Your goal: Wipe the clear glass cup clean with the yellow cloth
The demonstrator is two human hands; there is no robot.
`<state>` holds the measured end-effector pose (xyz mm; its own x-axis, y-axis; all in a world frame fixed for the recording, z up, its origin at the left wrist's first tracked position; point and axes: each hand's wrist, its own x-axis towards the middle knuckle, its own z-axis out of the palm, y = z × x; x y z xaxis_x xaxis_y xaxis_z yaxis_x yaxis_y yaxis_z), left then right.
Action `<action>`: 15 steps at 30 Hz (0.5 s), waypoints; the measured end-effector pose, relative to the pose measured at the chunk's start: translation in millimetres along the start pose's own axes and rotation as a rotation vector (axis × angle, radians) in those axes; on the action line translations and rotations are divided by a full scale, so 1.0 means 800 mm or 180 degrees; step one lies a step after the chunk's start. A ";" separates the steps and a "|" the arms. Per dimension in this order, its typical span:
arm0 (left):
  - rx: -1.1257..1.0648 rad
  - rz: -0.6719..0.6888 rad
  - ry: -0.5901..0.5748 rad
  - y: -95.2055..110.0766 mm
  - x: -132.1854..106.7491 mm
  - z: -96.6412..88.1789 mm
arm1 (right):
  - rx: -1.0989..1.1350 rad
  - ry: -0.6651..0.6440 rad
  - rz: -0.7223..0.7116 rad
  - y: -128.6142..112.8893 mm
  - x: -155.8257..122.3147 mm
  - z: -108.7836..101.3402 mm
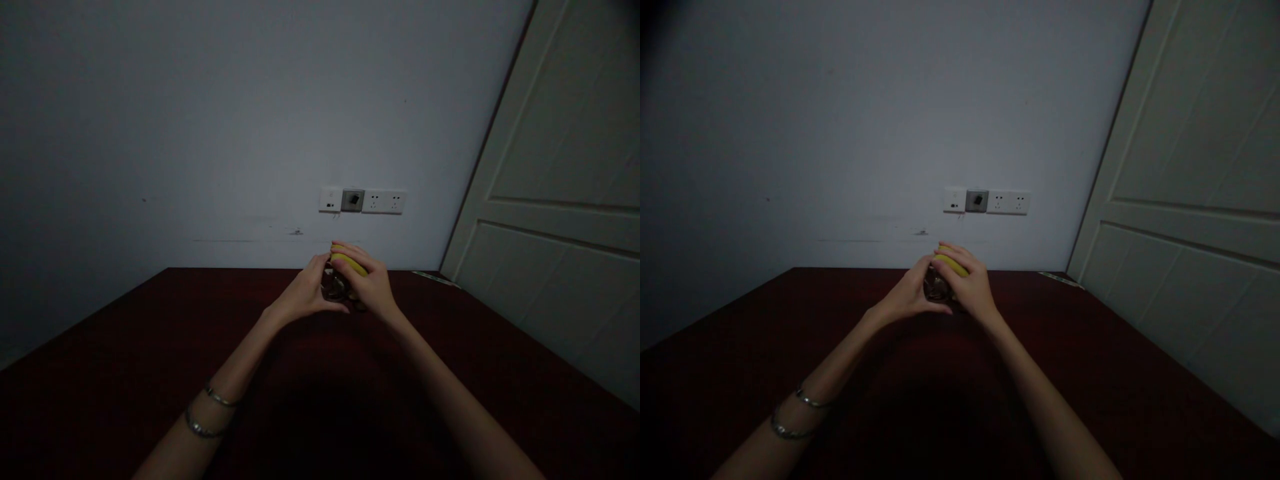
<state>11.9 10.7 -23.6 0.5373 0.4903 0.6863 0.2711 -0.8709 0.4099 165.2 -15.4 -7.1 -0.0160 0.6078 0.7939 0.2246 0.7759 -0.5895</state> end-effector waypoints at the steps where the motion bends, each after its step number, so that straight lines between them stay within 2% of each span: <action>1: 0.0049 0.0037 -0.0029 0.001 0.000 0.000 | 0.0114 0.0081 0.0234 0.003 0.002 0.001; 3: 0.0070 0.0050 -0.0056 0.003 0.000 0.000 | 0.0254 0.0139 0.0564 0.008 0.003 0.003; 5: 0.0020 -0.0035 -0.0020 0.006 0.001 0.000 | 0.0248 0.0175 0.0541 0.008 0.003 0.003; 8: -0.0155 -0.0294 0.0063 0.011 0.002 0.001 | 0.0099 0.0157 0.0061 0.001 0.000 0.002; 11: -0.0480 -0.0567 0.0136 0.013 0.002 0.004 | 0.0011 -0.0073 -0.0401 -0.009 -0.005 -0.001; 15: -0.0937 -0.0817 0.0191 0.009 0.001 0.008 | 0.0096 -0.0402 -0.0674 -0.013 -0.008 -0.002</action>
<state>19.7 4.6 -23.6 0.4318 0.6996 0.5693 0.1453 -0.6768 0.7216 164.8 -28.0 -5.9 -0.1817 0.4458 0.8765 0.1742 0.8918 -0.4175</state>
